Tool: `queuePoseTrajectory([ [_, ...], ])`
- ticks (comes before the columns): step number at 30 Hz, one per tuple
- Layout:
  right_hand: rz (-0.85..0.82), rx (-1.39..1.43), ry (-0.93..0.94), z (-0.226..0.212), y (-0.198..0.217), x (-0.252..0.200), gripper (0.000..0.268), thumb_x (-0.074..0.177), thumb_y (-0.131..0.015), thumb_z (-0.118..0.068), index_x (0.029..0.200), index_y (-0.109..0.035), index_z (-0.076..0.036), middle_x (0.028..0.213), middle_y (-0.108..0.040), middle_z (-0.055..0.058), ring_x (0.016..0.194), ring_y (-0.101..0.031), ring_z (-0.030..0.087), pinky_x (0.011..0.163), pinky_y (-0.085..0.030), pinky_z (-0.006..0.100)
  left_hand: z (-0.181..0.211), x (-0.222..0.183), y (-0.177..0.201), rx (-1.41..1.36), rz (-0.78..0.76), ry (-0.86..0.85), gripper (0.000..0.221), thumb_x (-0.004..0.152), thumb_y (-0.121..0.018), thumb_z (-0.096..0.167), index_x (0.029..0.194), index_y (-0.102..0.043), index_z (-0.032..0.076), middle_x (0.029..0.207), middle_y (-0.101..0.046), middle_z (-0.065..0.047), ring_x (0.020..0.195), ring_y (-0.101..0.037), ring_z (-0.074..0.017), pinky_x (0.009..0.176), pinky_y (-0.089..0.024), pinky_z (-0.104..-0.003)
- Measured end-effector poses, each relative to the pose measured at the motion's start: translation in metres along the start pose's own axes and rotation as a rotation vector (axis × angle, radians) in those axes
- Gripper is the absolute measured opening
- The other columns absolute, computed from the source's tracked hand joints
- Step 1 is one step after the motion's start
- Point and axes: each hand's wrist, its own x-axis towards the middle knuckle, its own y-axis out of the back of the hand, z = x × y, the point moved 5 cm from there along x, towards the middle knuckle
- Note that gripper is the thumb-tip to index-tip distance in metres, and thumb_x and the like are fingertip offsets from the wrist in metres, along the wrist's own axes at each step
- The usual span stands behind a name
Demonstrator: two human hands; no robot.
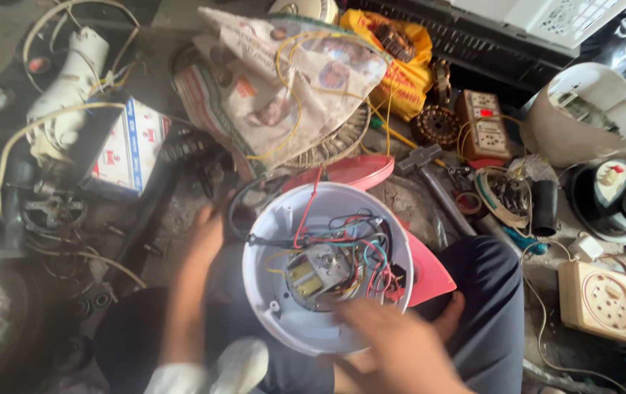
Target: The person sits on the floor and uses a screwdriver to adjust wires inside a white bucket-shaped appliance with a pink lid. They manipulate the internal wiring, reposition the unit, and finally place the pink lid back on top.
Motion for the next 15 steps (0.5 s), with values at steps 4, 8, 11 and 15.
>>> queuePoseTrajectory([
  [4,0.601,0.479,-0.660,0.116,0.079,-0.034,0.045,0.101,-0.063,-0.029,0.134,-0.056,0.001,0.115,-0.070,0.015,0.109,-0.067,0.025,0.095,-0.052,0.040,0.006,-0.071,0.002,-0.535,-0.170,0.173,0.094,0.082,-0.047,0.079,0.152,-0.044,0.016,0.161,-0.040,-0.010,0.149,-0.036,-0.0256,0.118,-0.029,-0.044],
  [8,0.205,1.621,-1.007,0.182,-0.008,-0.032,0.059,0.100,-0.041,-0.049,0.142,-0.054,-0.010,0.127,-0.069,0.017,0.113,-0.066,0.029,0.097,-0.049,0.047,0.024,-0.106,-0.022,-0.763,-0.285,0.155,0.090,0.084,-0.048,0.076,0.147,-0.053,0.012,0.154,-0.055,-0.007,0.141,-0.050,-0.0236,0.115,-0.036,-0.040],
  [11,0.209,1.951,-0.797,0.181,-0.045,-0.022,0.061,0.102,-0.043,-0.044,0.146,-0.051,-0.001,0.136,-0.064,0.016,0.121,-0.061,0.029,0.104,-0.046,0.045,0.043,-0.113,-0.031,-0.727,-0.312,-0.001,0.084,0.090,-0.047,0.069,0.140,-0.064,0.003,0.138,-0.069,-0.014,0.125,-0.065,-0.0251,0.105,-0.047,-0.038],
  [15,0.542,1.711,-0.654,0.166,-0.027,-0.036,0.059,0.095,-0.047,-0.027,0.146,-0.048,0.004,0.138,-0.064,0.017,0.127,-0.061,0.028,0.110,-0.043,0.040,0.047,-0.129,-0.050,-1.099,-0.406,0.064,0.068,0.095,-0.051,0.058,0.136,-0.064,0.006,0.128,-0.071,-0.012,0.113,-0.068,-0.0246,0.096,-0.052,-0.039],
])
